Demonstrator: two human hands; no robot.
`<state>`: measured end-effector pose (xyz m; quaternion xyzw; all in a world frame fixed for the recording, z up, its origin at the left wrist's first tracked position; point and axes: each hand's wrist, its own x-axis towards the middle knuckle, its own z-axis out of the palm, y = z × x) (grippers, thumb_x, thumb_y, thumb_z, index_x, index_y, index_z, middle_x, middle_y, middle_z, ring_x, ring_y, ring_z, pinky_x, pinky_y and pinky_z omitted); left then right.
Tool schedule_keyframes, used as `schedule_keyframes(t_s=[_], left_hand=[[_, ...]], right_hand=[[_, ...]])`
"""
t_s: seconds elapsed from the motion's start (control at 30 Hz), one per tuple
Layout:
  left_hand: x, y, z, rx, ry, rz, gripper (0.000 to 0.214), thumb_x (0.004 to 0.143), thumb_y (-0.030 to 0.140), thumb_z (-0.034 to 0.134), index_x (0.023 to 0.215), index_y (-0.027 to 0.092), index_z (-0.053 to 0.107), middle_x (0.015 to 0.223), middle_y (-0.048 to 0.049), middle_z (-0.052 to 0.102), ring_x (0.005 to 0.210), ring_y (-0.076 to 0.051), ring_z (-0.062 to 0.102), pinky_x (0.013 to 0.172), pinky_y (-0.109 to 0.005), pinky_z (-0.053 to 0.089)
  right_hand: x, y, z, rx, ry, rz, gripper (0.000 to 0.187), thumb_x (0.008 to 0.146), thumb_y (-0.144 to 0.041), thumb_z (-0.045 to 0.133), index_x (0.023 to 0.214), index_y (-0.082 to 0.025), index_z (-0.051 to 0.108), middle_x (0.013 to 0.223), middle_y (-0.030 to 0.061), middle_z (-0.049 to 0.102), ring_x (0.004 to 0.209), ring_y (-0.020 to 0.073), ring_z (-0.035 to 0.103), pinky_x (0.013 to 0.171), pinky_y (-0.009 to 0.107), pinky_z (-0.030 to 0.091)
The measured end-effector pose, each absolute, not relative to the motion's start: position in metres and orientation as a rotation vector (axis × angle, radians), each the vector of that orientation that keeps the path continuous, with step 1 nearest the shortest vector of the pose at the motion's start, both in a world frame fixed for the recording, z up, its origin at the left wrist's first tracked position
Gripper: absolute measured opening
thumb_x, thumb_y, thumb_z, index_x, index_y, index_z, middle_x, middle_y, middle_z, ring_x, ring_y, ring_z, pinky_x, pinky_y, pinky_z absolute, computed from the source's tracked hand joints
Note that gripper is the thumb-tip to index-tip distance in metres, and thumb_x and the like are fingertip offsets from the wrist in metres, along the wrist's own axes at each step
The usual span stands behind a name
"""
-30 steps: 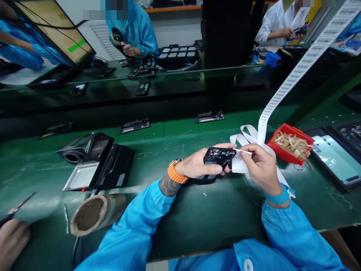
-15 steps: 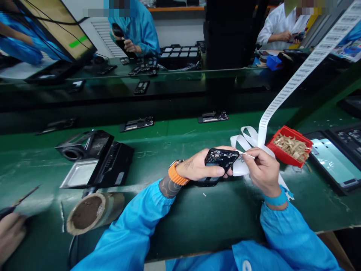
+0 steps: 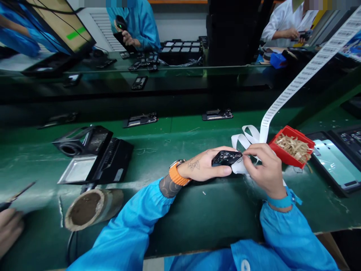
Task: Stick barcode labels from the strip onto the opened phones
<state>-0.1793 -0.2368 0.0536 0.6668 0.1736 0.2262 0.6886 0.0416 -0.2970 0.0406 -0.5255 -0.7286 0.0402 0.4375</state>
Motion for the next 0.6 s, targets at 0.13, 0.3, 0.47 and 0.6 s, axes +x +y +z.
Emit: schedule_keyframes(t_s=[0.13, 0.3, 0.47, 0.6], left_hand=[[-0.173, -0.24, 0.044, 1.152, 0.568, 0.395, 0.078, 0.074, 0.083, 0.063, 0.11, 0.013, 0.067, 0.09, -0.0124, 0.073, 0.069, -0.02, 0.07, 0.061, -0.03, 0.055], [-0.166, -0.24, 0.05, 0.744, 0.923, 0.357, 0.087, 0.08, 0.091, 0.041, 0.113, 0.015, 0.065, 0.083, -0.0115, 0.073, 0.061, -0.022, 0.069, 0.055, -0.032, 0.055], [-0.16, -0.242, 0.056, 0.791, 1.147, 0.58, 0.071, 0.086, 0.081, 0.049, 0.108, 0.015, 0.067, 0.081, -0.0069, 0.069, 0.06, -0.015, 0.063, 0.054, -0.025, 0.05], [-0.141, -0.249, 0.054, 0.641, 0.906, 0.865, 0.058, 0.086, 0.072, 0.06, 0.102, 0.016, 0.066, 0.086, -0.0039, 0.063, 0.066, -0.01, 0.056, 0.057, -0.02, 0.048]], right_hand=[[0.042, -0.293, 0.034, -1.307, -1.918, -0.008, 0.013, 0.088, -0.011, 0.06, 0.083, -0.022, 0.063, 0.088, 0.0063, 0.067, 0.086, 0.0233, 0.061, 0.078, 0.039, 0.05], [0.038, -0.294, 0.028, -1.285, -1.699, 0.202, 0.01, 0.087, -0.013, 0.064, 0.083, -0.022, 0.063, 0.09, 0.0057, 0.066, 0.091, 0.0224, 0.063, 0.081, 0.039, 0.05], [0.014, -0.297, 0.022, -1.119, -1.069, 0.893, 0.009, 0.084, -0.019, 0.07, 0.078, -0.021, 0.065, 0.084, 0.0022, 0.066, 0.065, 0.0126, 0.058, 0.061, 0.029, 0.048], [-0.014, -0.302, 0.024, -1.006, -0.846, 1.181, 0.011, 0.078, -0.022, 0.078, 0.076, -0.02, 0.067, 0.08, 0.0016, 0.067, 0.062, 0.0105, 0.057, 0.057, 0.025, 0.047]])
